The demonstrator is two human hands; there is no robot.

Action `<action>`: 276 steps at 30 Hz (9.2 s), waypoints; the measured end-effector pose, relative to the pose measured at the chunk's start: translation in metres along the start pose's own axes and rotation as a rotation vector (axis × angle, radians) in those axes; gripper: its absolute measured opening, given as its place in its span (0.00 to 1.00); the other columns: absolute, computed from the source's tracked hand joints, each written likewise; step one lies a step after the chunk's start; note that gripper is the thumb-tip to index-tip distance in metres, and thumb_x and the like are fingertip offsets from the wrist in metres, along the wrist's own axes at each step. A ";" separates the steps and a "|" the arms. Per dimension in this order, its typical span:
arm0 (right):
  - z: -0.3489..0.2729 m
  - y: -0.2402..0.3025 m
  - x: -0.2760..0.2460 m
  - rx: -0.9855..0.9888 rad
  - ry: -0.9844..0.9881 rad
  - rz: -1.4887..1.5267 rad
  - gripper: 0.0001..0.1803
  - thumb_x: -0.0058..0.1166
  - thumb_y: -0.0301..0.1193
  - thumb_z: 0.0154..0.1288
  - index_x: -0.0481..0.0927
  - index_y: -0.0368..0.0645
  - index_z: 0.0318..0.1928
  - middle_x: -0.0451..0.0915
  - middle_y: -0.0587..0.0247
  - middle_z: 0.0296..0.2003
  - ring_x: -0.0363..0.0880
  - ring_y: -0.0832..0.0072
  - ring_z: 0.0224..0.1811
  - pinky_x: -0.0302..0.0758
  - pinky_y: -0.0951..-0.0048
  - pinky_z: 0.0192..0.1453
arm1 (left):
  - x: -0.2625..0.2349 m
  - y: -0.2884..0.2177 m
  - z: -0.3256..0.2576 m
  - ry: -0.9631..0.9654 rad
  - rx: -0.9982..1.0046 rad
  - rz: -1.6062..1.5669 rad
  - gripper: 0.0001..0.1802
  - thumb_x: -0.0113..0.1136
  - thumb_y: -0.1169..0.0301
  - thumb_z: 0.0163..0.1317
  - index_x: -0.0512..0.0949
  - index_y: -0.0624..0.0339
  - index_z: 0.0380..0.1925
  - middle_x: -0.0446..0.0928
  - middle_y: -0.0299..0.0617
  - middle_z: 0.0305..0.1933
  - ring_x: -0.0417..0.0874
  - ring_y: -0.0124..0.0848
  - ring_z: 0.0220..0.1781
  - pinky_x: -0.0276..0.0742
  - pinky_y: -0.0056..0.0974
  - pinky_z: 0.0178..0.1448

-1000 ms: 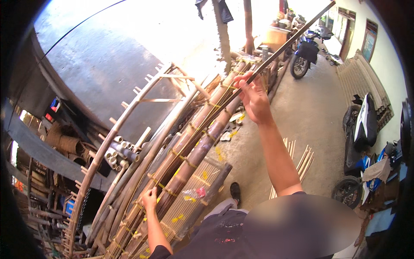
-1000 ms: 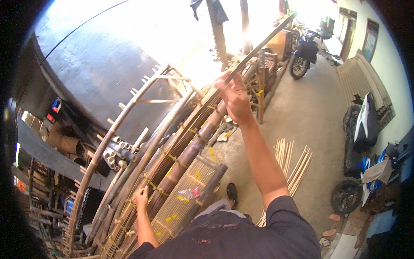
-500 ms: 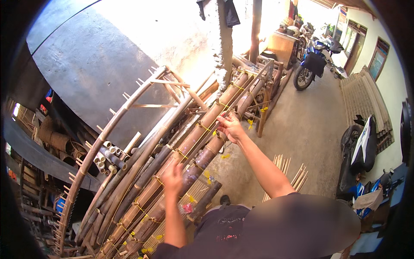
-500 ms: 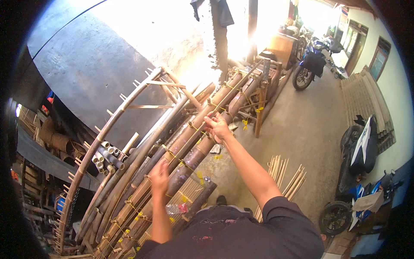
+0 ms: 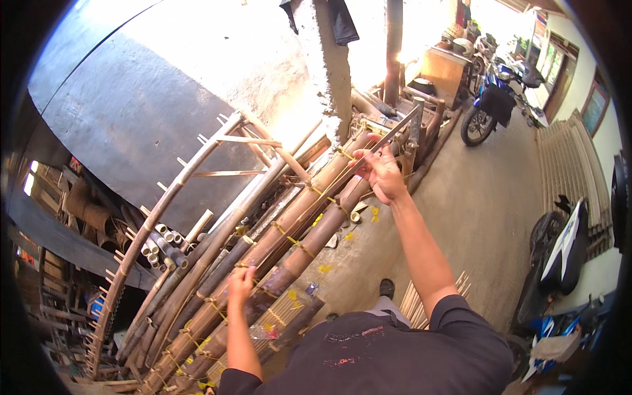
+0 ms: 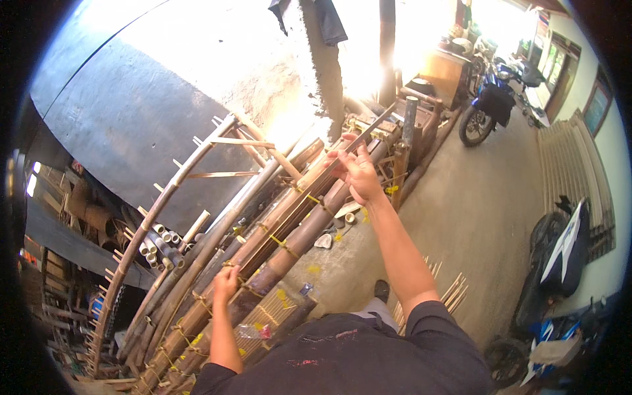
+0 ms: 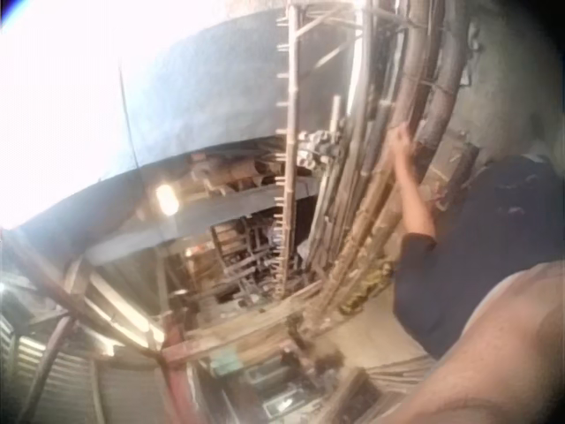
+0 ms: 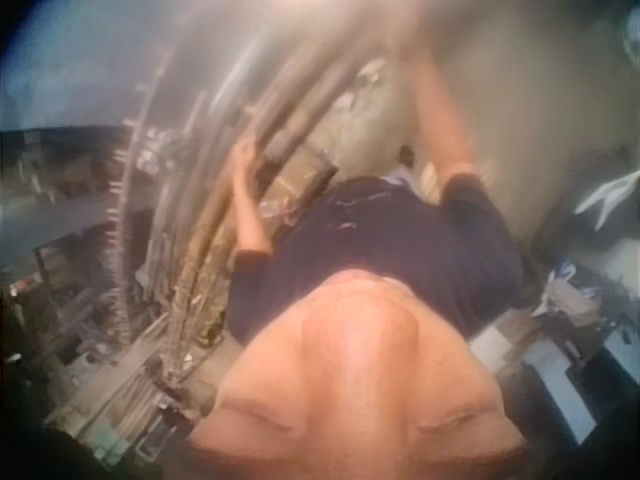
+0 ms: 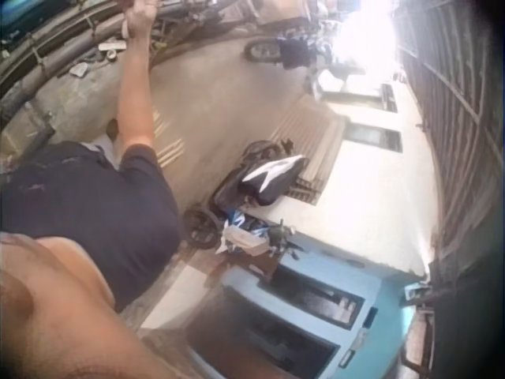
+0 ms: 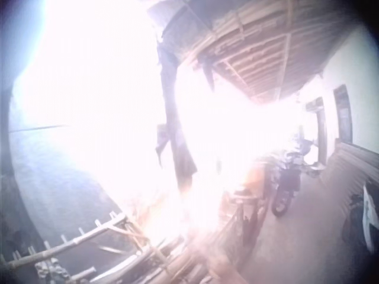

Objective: The person ties thin bamboo sticks to a horizontal bamboo rack using yellow string. They repeatedly wrap the string around the sticks and rack, then tie knots to secure them in place.

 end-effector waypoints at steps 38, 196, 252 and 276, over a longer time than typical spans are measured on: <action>0.076 -0.115 -0.314 0.546 -0.182 -0.588 0.11 0.50 0.36 0.75 0.76 0.42 0.42 0.79 0.65 0.33 0.80 0.77 0.29 0.81 0.73 0.31 | 0.259 -0.266 0.234 0.173 0.029 0.031 0.13 0.59 0.62 0.66 0.84 0.57 0.42 0.83 0.53 0.43 0.83 0.50 0.49 0.77 0.45 0.53; 0.084 -0.143 0.019 0.245 1.187 -0.866 0.19 0.47 0.37 0.72 0.75 0.37 0.25 0.79 0.50 0.24 0.79 0.63 0.27 0.72 0.60 0.32 | 0.253 -0.129 0.156 -0.111 -0.019 0.111 0.16 0.49 0.58 0.72 0.83 0.54 0.38 0.83 0.50 0.34 0.83 0.49 0.41 0.61 0.51 0.48; -0.205 -0.287 0.130 0.104 0.887 -1.241 0.11 0.56 0.35 0.58 0.78 0.45 0.40 0.81 0.51 0.39 0.81 0.58 0.43 0.76 0.58 0.46 | 0.081 -0.018 0.175 0.026 -0.027 0.118 0.23 0.53 0.57 0.69 0.76 0.59 0.58 0.81 0.56 0.52 0.81 0.51 0.56 0.75 0.49 0.59; -0.189 -0.304 0.235 0.361 1.146 -0.697 0.20 0.52 0.38 0.68 0.74 0.38 0.22 0.73 0.51 0.18 0.74 0.66 0.19 0.72 0.58 0.31 | 0.001 0.044 -0.017 -0.019 -0.130 0.065 0.16 0.49 0.57 0.72 0.83 0.50 0.41 0.84 0.50 0.34 0.83 0.50 0.43 0.60 0.54 0.54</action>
Point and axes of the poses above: each hand's wrist, its own z-axis towards the middle knuckle, its own x-axis out of the palm, y = z × x, the point moved 7 cm from there along z, towards the middle knuckle
